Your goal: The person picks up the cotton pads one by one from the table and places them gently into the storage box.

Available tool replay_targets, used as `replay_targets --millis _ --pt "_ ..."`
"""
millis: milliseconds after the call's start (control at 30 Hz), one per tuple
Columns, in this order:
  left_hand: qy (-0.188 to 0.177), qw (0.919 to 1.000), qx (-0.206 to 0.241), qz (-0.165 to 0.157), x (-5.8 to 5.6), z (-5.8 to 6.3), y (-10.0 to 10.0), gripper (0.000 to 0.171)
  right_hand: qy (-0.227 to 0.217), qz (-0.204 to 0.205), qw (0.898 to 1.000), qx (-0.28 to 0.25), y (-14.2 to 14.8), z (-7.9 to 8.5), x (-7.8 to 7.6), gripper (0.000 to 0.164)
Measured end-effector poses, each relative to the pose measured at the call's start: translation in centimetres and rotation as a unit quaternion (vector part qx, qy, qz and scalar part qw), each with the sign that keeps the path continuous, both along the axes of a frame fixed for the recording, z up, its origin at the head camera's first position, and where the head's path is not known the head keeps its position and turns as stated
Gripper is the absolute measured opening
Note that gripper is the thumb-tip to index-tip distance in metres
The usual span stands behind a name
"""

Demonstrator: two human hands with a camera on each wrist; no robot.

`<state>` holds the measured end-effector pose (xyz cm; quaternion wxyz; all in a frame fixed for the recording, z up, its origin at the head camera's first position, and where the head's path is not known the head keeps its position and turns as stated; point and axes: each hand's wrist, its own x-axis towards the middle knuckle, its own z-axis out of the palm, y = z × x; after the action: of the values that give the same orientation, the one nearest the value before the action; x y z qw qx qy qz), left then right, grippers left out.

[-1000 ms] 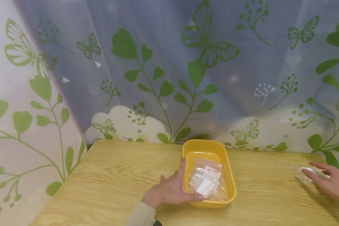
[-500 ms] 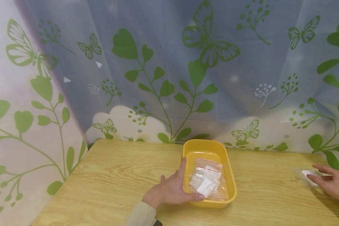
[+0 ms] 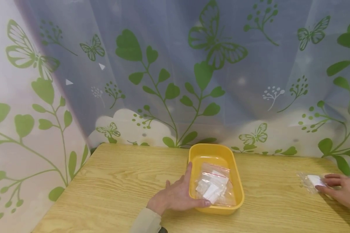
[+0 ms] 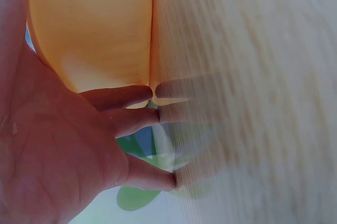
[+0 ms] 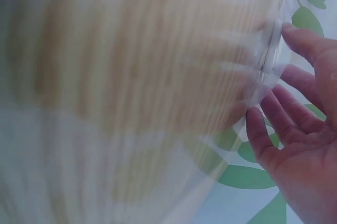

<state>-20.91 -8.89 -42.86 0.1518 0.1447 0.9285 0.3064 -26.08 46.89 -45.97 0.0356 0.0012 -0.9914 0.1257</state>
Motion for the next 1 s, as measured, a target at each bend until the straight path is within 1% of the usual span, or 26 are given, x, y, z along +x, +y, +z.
replay_targets --millis 67,200,367,467,533,633,800,900,1000 --pt "0.0 1.0 0.0 0.0 0.0 0.0 0.0 0.135 0.02 0.003 1.0 0.0 -0.1 0.0 0.0 0.069" --pt "0.002 1.0 -0.001 0.001 0.0 0.0 0.0 0.134 0.063 0.026 0.998 -0.002 -0.4 0.0 0.2 0.055" --pt "0.002 1.0 0.002 0.001 0.0 -0.1 -0.1 0.134 0.086 0.042 0.995 -0.004 -0.4 0.0 0.1 0.041" --pt "0.001 1.0 0.005 0.001 0.0 -0.1 -0.1 0.134 0.121 0.057 0.991 -0.017 -0.4 0.0 0.1 0.024" --pt "0.002 1.0 0.007 0.0 0.0 -0.2 -0.1 0.134 0.138 0.065 0.988 -0.028 -0.5 -0.1 0.0 0.018" --pt "0.002 1.0 0.008 -0.001 0.0 -0.2 0.0 0.134 0.138 0.068 0.987 -0.037 -1.0 0.0 0.0 0.016" --pt "0.003 1.0 0.008 -0.002 0.0 -0.2 0.0 0.133 0.097 0.069 0.992 -0.037 -2.0 0.3 0.0 0.018" --pt "0.004 0.9999 0.01 -0.003 0.0 -0.1 -0.1 0.133 0.076 0.071 0.994 -0.035 -2.3 0.5 0.0 0.014" --pt "0.004 0.9999 0.01 -0.004 0.0 -0.1 -0.1 0.133 0.072 0.078 0.994 -0.032 -2.5 0.5 0.0 0.01"
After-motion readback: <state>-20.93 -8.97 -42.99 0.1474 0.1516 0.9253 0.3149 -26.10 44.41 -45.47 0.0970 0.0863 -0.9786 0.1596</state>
